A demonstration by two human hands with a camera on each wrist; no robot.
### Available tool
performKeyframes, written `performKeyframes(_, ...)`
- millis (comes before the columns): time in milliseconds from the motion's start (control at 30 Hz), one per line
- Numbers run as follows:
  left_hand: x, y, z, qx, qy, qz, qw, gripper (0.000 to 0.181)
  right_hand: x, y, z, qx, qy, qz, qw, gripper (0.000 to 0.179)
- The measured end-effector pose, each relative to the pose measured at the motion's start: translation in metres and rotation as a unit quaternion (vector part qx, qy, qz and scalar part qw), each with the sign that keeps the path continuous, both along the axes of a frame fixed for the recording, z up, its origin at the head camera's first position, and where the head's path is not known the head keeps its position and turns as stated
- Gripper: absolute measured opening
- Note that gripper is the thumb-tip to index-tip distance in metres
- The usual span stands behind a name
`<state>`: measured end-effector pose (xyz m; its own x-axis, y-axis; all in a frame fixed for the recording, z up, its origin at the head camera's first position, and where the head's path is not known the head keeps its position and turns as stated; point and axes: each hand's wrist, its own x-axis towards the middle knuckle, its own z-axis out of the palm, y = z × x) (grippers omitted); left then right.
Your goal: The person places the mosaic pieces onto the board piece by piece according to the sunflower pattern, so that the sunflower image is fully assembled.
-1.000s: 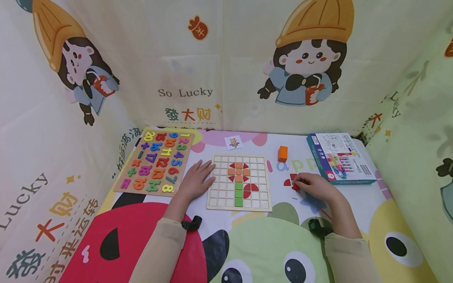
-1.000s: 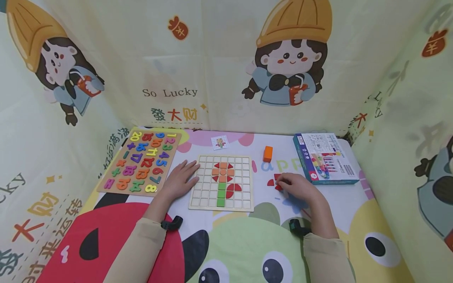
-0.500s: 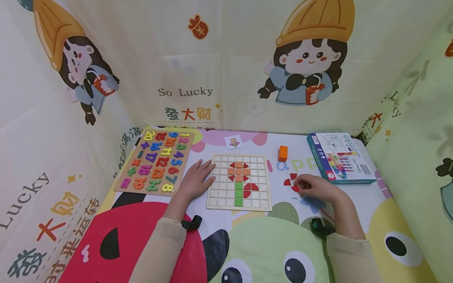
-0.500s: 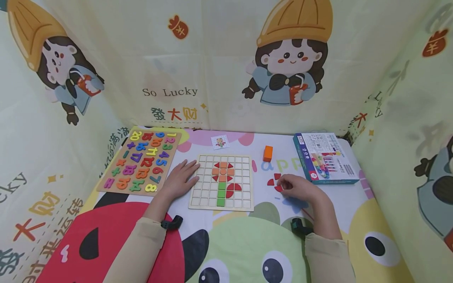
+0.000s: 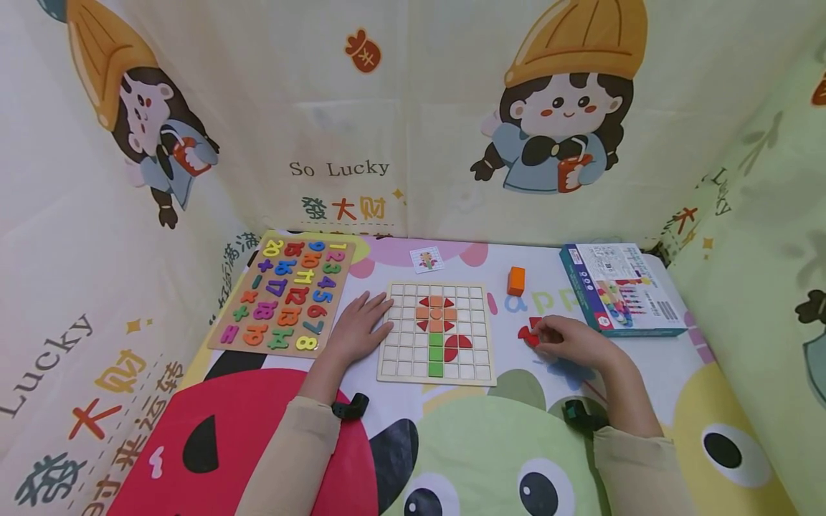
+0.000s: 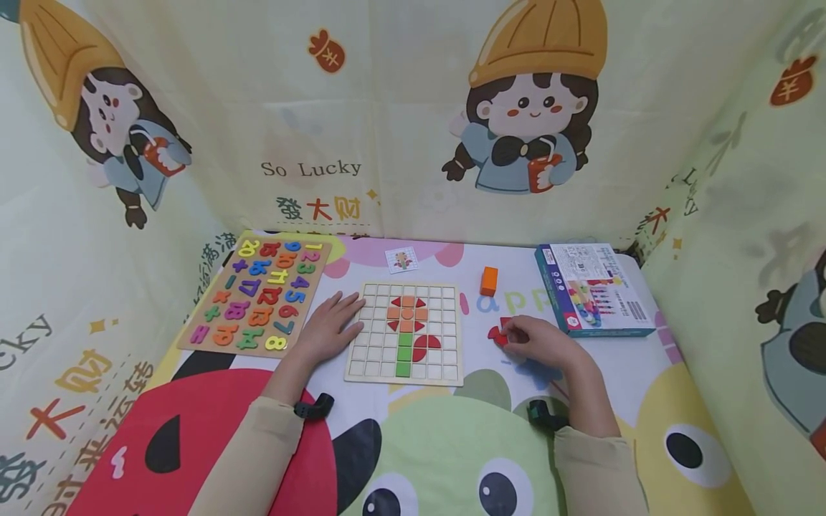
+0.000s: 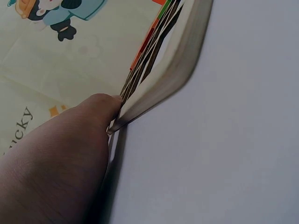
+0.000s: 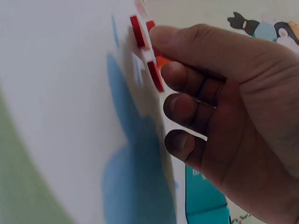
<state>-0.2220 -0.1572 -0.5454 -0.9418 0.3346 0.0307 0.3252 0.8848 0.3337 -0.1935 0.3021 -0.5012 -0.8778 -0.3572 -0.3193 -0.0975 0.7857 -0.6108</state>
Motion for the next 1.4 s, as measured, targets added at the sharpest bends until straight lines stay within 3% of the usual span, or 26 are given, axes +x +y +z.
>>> performKeyframes(233, -0.001, 0.0, 0.0, -0.004, -0.006, 0.002, 1.0, 0.062, -0.002, -0.027, 0.007, -0.009, 0.039, 0.029, 0.9988, 0.021)
performKeyframes(600, 0.0, -0.001, 0.001, -0.003, -0.003, -0.002, 1.0, 0.062, -0.004, -0.096, 0.015, -0.037, 0.077, 0.093, 0.992, 0.021)
performKeyframes(1000, -0.002, -0.001, -0.002, -0.008, -0.007, 0.0, 0.9999, 0.062, -0.004, -0.16, 0.018, -0.011, 0.095, 0.139, 0.9856, 0.024)
performKeyframes(1400, -0.002, -0.002, -0.002, -0.003, -0.006, -0.004, 1.0, 0.062, -0.002, -0.197, 0.01, 0.031, 0.124, 0.169, 0.9772, 0.019)
